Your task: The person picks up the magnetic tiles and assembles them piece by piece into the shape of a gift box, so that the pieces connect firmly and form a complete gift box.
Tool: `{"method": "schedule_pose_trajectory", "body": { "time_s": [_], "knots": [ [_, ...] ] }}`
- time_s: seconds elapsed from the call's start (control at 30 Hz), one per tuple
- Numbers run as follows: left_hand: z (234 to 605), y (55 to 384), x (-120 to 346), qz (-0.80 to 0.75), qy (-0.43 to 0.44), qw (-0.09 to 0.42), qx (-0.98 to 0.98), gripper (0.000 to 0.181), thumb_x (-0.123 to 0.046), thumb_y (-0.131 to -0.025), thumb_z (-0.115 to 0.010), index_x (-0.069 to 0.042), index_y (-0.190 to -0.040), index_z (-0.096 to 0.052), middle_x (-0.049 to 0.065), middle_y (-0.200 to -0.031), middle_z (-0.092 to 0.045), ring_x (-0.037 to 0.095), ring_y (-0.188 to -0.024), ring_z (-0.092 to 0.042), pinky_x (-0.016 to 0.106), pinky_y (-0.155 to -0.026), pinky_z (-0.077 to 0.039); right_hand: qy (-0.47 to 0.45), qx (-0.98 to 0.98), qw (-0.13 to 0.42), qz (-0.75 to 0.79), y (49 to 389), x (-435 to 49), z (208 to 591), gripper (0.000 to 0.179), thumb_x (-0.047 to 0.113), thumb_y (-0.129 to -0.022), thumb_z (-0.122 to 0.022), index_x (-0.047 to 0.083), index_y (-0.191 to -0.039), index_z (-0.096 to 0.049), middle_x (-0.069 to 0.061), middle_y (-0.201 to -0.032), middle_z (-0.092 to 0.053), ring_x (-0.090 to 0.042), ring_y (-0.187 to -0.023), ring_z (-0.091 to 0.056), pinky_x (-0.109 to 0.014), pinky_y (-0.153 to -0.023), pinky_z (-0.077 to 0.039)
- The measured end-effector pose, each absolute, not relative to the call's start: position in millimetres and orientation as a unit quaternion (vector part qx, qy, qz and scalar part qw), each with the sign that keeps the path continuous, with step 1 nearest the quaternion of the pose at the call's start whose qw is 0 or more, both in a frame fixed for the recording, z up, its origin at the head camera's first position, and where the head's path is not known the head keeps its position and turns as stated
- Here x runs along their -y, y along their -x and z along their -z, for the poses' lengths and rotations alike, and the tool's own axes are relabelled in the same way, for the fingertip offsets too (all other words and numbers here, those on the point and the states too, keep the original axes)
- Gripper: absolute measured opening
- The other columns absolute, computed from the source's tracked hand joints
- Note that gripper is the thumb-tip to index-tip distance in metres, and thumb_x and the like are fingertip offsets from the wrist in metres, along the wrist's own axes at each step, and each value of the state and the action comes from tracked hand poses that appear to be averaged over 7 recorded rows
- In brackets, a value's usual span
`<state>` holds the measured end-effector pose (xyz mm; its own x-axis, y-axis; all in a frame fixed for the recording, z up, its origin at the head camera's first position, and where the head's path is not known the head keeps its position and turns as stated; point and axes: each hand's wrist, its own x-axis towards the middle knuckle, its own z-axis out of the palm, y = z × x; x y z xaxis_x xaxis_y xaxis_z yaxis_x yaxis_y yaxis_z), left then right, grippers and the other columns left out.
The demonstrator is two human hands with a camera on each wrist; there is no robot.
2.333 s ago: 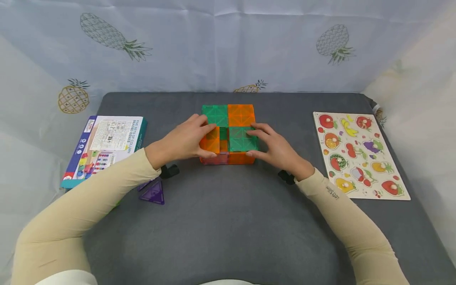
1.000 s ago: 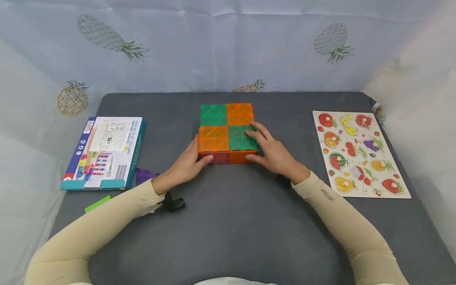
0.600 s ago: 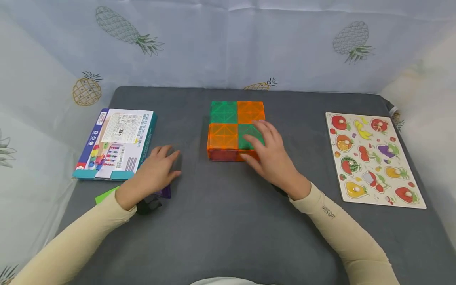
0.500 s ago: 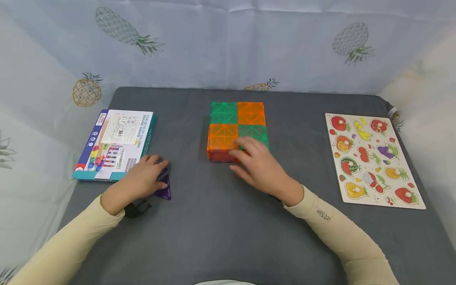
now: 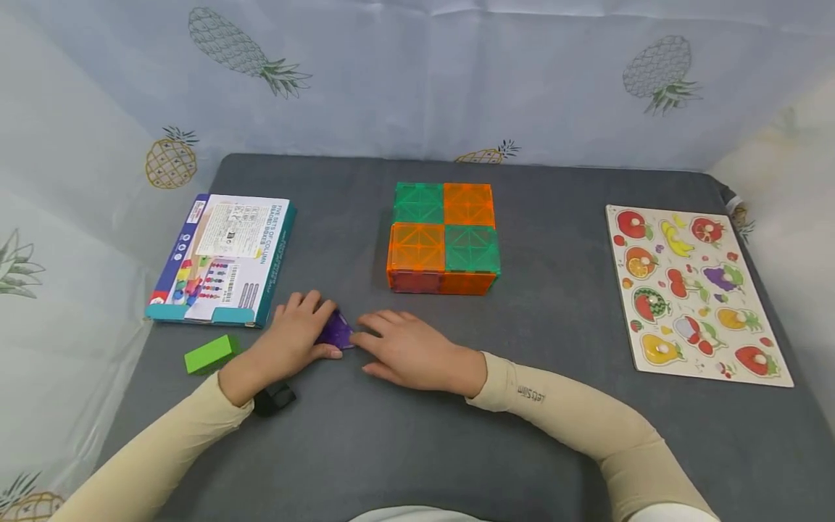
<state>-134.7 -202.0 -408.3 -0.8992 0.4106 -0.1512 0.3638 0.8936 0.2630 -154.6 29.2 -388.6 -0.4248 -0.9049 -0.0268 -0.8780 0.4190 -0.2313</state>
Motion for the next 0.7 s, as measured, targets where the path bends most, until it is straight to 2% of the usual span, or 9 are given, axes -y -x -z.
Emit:
{"method": "schedule_pose_trajectory", "body": {
  "time_s": [0.1,0.2,0.3,0.4,0.5,0.6,0.7],
  "knots": [
    [408.8,123.3,184.4,-0.143,-0.215,0.107,-0.960,0.066,-0.045,-0.074,-0.077,-0.004,-0.121,-0.057,0.013,-0.105,-0.053,0.030,-0.095,-0.047,0.044,-0.071,-0.039,0.511,-0.851,0.094,0.076,151.5,-26.6,395.9,0.062,0.053,-0.093,-0.052,0.018,-0.144,-0.045,-0.005,-0.140,-0.048,-0.022,-0.123,-0.052,-0.039,-0.095,-0.050],
    [402.9,113.9,174.0,-0.171,-0.224,0.143,-0.949,0.070,-0.041,-0.074,-0.078,-0.002,-0.128,-0.055,0.010,-0.106,-0.052,0.026,-0.094,-0.046,0.041,-0.073,-0.039,0.501,-0.859,0.090,0.052,147.7,-25.2,401.4,0.072,0.061,-0.087,-0.055,0.017,-0.143,-0.046,-0.004,-0.135,-0.051,-0.022,-0.118,-0.053,-0.039,-0.091,-0.051],
    [396.2,108.9,171.9,-0.176,-0.214,0.179,-0.944,0.076,-0.029,-0.070,-0.085,-0.001,-0.133,-0.051,0.009,-0.110,-0.052,0.026,-0.098,-0.047,0.044,-0.079,-0.043,0.499,-0.863,0.070,0.026,144.7,-24.9,403.1,0.073,0.063,-0.081,-0.060,0.017,-0.138,-0.052,-0.003,-0.124,-0.056,-0.020,-0.111,-0.053,-0.038,-0.086,-0.051],
    [394.4,106.5,171.5,-0.167,-0.199,0.191,-0.947,0.079,-0.016,-0.065,-0.089,0.000,-0.131,-0.049,0.012,-0.114,-0.054,0.029,-0.102,-0.051,0.049,-0.083,-0.046,0.499,-0.864,0.067,0.016,143.4,-25.3,402.2,0.071,0.061,-0.078,-0.067,0.021,-0.136,-0.055,-0.002,-0.117,-0.056,-0.019,-0.104,-0.053,-0.036,-0.081,-0.051],
    [396.9,104.4,169.2,-0.158,-0.188,0.184,-0.952,0.067,-0.009,-0.064,-0.088,-0.001,-0.121,-0.052,0.013,-0.109,-0.057,0.030,-0.099,-0.055,0.050,-0.080,-0.049,0.497,-0.863,0.088,0.021,142.9,-26.6,399.9,0.069,0.054,-0.076,-0.073,0.021,-0.134,-0.056,-0.001,-0.113,-0.057,-0.018,-0.099,-0.053,-0.034,-0.079,-0.052],
    [398.8,102.1,166.2,-0.162,-0.182,0.183,-0.953,0.061,-0.015,-0.065,-0.088,-0.004,-0.115,-0.054,0.009,-0.102,-0.057,0.026,-0.094,-0.054,0.047,-0.077,-0.049,0.488,-0.864,0.122,0.031,142.9,-28.0,398.5,0.067,0.043,-0.078,-0.077,0.018,-0.135,-0.054,-0.001,-0.112,-0.057,-0.018,-0.097,-0.055,-0.033,-0.081,-0.053],
    [401.2,100.9,161.0,-0.186,-0.185,0.175,-0.949,0.065,-0.030,-0.066,-0.088,-0.004,-0.114,-0.054,0.006,-0.100,-0.053,0.022,-0.091,-0.050,0.042,-0.076,-0.047,0.475,-0.866,0.151,0.037,143.2,-29.2,398.1,0.068,0.035,-0.080,-0.078,0.015,-0.138,-0.050,-0.001,-0.113,-0.059,-0.017,-0.097,-0.058,-0.032,-0.083,-0.053]
  ]
}}
